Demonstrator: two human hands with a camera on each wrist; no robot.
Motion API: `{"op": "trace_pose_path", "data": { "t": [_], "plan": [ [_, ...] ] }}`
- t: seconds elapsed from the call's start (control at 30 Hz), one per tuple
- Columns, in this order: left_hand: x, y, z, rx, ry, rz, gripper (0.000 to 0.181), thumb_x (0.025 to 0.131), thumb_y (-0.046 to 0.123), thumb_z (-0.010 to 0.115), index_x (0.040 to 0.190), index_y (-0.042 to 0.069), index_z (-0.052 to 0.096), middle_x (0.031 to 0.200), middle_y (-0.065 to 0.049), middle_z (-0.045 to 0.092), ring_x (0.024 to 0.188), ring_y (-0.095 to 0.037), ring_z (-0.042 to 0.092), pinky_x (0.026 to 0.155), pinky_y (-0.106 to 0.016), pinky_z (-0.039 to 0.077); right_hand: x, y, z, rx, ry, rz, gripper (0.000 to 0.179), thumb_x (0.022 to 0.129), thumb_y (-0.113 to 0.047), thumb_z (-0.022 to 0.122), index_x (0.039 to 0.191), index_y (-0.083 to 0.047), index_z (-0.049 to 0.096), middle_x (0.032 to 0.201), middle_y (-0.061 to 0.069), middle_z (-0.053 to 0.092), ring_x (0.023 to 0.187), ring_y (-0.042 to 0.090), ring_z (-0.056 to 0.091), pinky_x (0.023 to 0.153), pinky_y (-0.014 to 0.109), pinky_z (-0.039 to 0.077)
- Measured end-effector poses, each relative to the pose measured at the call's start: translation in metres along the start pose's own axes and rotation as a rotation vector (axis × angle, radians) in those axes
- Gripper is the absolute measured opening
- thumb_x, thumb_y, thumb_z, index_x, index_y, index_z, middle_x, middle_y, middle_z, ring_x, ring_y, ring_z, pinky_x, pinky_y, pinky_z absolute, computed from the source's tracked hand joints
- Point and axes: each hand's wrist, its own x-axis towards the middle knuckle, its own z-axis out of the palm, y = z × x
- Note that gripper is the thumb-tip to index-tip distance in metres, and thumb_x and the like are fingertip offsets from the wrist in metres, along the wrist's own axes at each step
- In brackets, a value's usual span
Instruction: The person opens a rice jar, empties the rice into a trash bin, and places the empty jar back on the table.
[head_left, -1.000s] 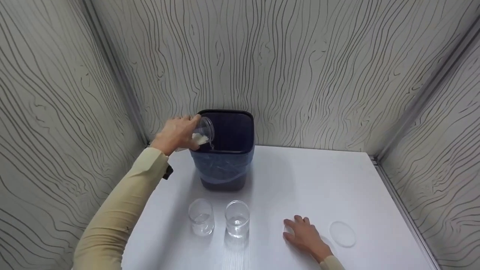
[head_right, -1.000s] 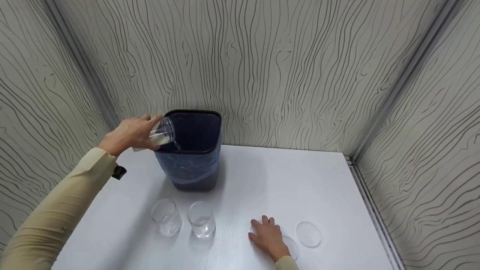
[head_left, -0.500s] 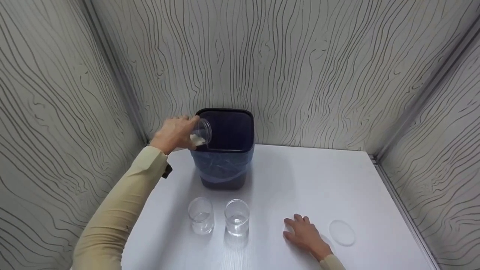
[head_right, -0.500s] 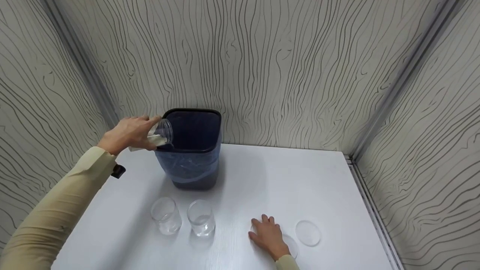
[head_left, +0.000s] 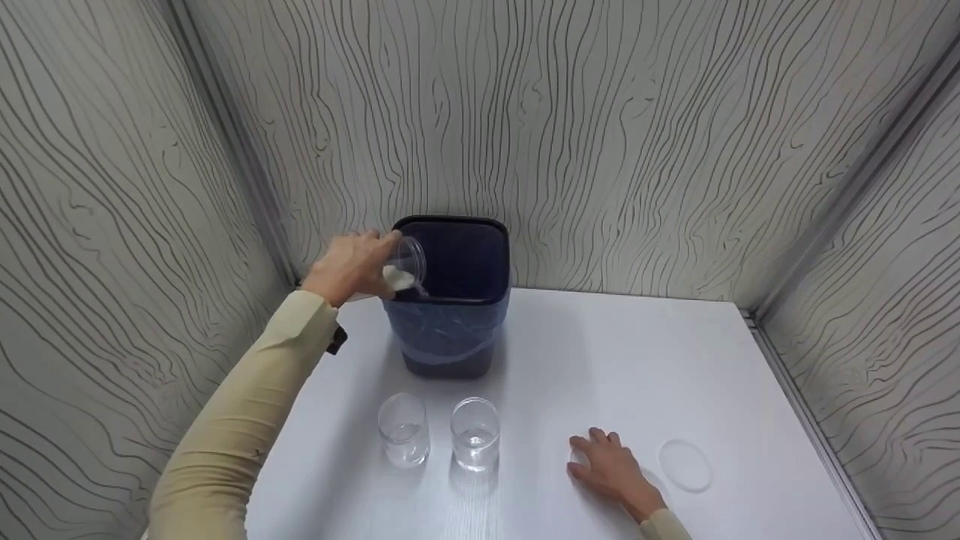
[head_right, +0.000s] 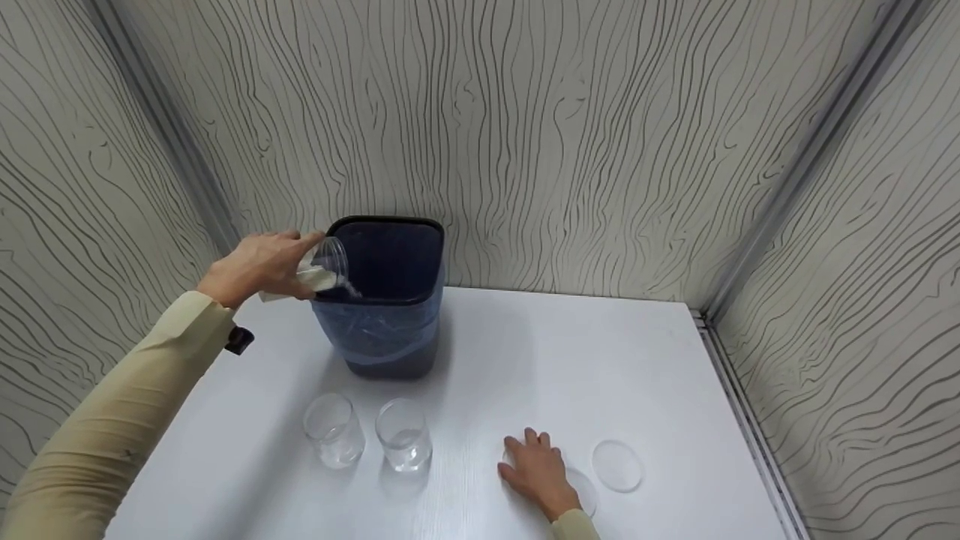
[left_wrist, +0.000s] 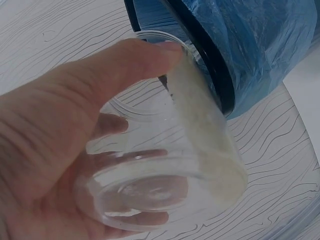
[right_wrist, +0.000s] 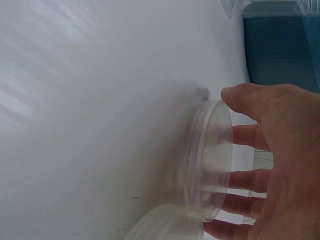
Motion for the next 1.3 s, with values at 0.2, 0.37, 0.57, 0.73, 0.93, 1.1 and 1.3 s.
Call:
{"op": "trace_pose_path", "data": {
  "t": [0.2, 0.37, 0.57, 0.73, 0.93, 1.1, 1.3],
  "plan": [
    [0.0020, 0.0019, 0.0018, -0.003, -0.027, -0.006, 0.091, 0.073, 0.040, 0.081, 0.148, 0.008, 0.039, 0.134, -0.026, 0.056, 0.115, -0.048, 0.058, 0.093, -0.059, 0.049, 0.0026, 0.0008, -0.0010, -0.002, -0.029, 0.028, 0.042, 0.089, -0.034, 0.067, 0.123, -0.010, 0.065, 0.131, 0.025, 0.055, 0.112, 0.043, 0.051, 0.084, 0.062, 0.046],
    [0.0020, 0.0043, 0.0024, 0.005, -0.045, -0.016, 0.093, 0.075, 0.041, 0.080, 0.150, 0.008, 0.037, 0.139, -0.026, 0.053, 0.118, -0.048, 0.056, 0.095, -0.059, 0.048, 0.0029, 0.0024, -0.0008, -0.002, -0.042, 0.032, 0.043, 0.089, -0.035, 0.066, 0.123, -0.010, 0.065, 0.132, 0.025, 0.055, 0.114, 0.043, 0.051, 0.086, 0.063, 0.046],
    [0.0011, 0.0047, 0.0026, -0.007, -0.040, -0.017, 0.094, 0.072, 0.039, 0.082, 0.149, 0.007, 0.038, 0.140, -0.027, 0.052, 0.118, -0.049, 0.056, 0.092, -0.059, 0.049, 0.0028, 0.0028, -0.0018, 0.006, -0.045, 0.034, 0.041, 0.088, -0.033, 0.067, 0.121, -0.009, 0.066, 0.130, 0.025, 0.056, 0.110, 0.042, 0.051, 0.084, 0.063, 0.046],
    [0.0018, 0.0049, 0.0013, 0.015, -0.034, -0.021, 0.095, 0.070, 0.038, 0.082, 0.149, 0.008, 0.039, 0.140, -0.026, 0.053, 0.116, -0.049, 0.057, 0.090, -0.059, 0.050, 0.0051, 0.0024, -0.0024, 0.012, -0.051, 0.042, 0.041, 0.088, -0.034, 0.068, 0.120, -0.009, 0.066, 0.129, 0.025, 0.056, 0.110, 0.042, 0.051, 0.085, 0.064, 0.046],
    [0.0045, 0.0076, 0.0005, 0.051, -0.061, -0.022, 0.095, 0.071, 0.042, 0.082, 0.149, 0.008, 0.038, 0.133, -0.024, 0.059, 0.112, -0.047, 0.060, 0.090, -0.058, 0.051, 0.0034, 0.0050, 0.0006, 0.008, -0.054, 0.045, 0.041, 0.088, -0.034, 0.068, 0.121, -0.010, 0.066, 0.132, 0.025, 0.055, 0.112, 0.041, 0.051, 0.084, 0.062, 0.047],
    [0.0054, 0.0096, -0.0005, 0.062, -0.061, -0.019, 0.093, 0.070, 0.041, 0.082, 0.147, 0.009, 0.041, 0.125, -0.023, 0.063, 0.105, -0.046, 0.063, 0.087, -0.058, 0.052, 0.0038, 0.0068, 0.0016, 0.011, -0.065, 0.063, 0.042, 0.089, -0.036, 0.067, 0.123, -0.011, 0.065, 0.134, 0.024, 0.054, 0.117, 0.042, 0.050, 0.089, 0.063, 0.045],
    [0.0056, 0.0093, -0.0021, 0.052, -0.053, -0.012, 0.090, 0.069, 0.038, 0.083, 0.144, 0.008, 0.043, 0.123, -0.023, 0.064, 0.105, -0.047, 0.063, 0.086, -0.059, 0.051, 0.0048, 0.0065, -0.0010, 0.022, -0.068, 0.062, 0.043, 0.089, -0.036, 0.067, 0.123, -0.010, 0.065, 0.135, 0.025, 0.054, 0.118, 0.043, 0.049, 0.090, 0.063, 0.044]
  ]
}}
